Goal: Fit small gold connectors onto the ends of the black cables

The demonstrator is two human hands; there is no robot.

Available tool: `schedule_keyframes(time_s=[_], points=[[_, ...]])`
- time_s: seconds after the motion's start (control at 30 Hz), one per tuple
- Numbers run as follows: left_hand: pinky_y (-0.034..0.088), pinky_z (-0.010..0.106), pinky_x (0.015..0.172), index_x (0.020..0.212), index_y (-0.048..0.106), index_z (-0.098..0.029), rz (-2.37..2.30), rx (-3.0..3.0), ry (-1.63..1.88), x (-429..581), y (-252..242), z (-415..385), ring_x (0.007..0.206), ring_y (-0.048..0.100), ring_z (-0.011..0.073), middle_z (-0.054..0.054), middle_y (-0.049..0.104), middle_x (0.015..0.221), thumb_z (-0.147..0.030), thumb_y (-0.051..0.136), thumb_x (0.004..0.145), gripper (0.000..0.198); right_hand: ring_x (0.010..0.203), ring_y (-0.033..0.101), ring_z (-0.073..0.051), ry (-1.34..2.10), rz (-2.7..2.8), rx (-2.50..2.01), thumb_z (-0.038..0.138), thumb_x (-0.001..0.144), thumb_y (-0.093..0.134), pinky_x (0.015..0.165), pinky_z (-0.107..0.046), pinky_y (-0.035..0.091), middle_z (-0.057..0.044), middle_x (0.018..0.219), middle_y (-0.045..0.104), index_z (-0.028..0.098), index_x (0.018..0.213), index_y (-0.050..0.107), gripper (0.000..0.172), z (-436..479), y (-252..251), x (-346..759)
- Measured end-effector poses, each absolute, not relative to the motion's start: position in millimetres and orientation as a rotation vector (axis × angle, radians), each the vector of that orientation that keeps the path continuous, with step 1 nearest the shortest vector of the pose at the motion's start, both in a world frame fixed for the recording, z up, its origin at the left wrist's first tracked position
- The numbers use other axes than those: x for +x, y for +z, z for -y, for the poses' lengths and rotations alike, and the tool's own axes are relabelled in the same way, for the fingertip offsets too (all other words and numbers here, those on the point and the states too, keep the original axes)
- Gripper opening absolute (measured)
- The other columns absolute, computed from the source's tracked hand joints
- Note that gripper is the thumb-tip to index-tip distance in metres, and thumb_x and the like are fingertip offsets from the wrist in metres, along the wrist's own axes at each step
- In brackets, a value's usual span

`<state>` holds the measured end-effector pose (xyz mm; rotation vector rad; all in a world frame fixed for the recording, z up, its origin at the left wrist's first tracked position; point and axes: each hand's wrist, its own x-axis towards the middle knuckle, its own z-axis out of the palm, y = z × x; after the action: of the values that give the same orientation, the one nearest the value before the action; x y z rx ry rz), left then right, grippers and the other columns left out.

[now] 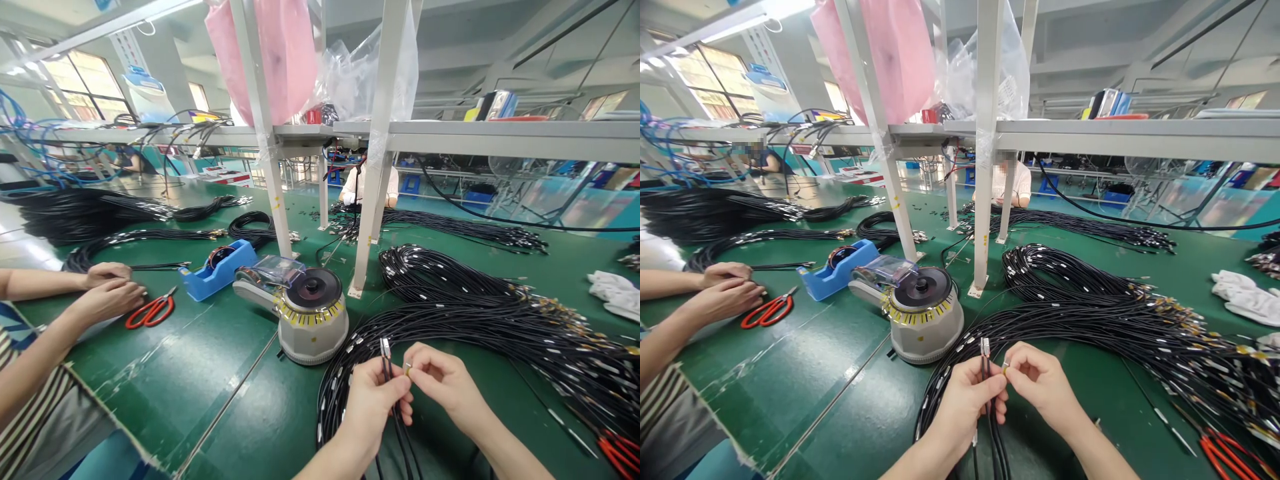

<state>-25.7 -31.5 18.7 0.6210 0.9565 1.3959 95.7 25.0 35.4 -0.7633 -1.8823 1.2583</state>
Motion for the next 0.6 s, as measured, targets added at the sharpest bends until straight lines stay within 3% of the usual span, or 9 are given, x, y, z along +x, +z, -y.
schedule_keyframes(time_s=[0.13,0.3,0.43,0.6], points=[[0.038,0.019,0.033,0.063,0.049,-0.013,-0.975,0.685,1.407,-25,17,32,0.034,0.044,0.0071,-0.003,0.051,0.045,-0.033,0.069,0.058,0.028,0.064,0.051,-0.016,1.289,1.88,-0.722,0.025,0.075,0.057,0.059,-0.027,0.042,-0.002,0.069,0.053,0.018,0.057,0.05,0.02,-23,37,96],[0.027,0.015,0.029,0.061,0.046,-0.014,-1.066,0.72,1.493,-22,12,34,0.032,0.036,0.0039,-0.005,0.044,0.044,-0.04,0.054,0.074,0.03,0.064,0.051,-0.015,1.43,1.858,-0.765,0.029,0.076,0.057,0.06,-0.027,0.043,-0.002,0.069,0.053,0.018,0.061,0.052,0.02,-22,35,93],[0.021,0.015,0.03,0.062,0.043,-0.015,-1.043,0.651,1.605,-21,12,35,0.033,0.03,0.0019,-0.007,0.04,0.047,-0.041,0.049,0.078,0.031,0.057,0.052,-0.015,1.592,1.814,-0.847,0.034,0.076,0.056,0.058,-0.028,0.042,0.0,0.059,0.056,0.016,0.066,0.056,0.02,-28,27,92],[0.027,0.016,0.033,0.073,0.044,-0.017,-0.991,0.555,1.6,-21,18,36,0.037,0.034,0.0036,-0.007,0.042,0.052,-0.042,0.046,0.08,0.026,0.052,0.049,-0.013,1.438,1.652,-1.026,0.037,0.077,0.055,0.055,-0.027,0.04,0.001,0.054,0.054,0.015,0.064,0.058,0.026,-34,22,95]])
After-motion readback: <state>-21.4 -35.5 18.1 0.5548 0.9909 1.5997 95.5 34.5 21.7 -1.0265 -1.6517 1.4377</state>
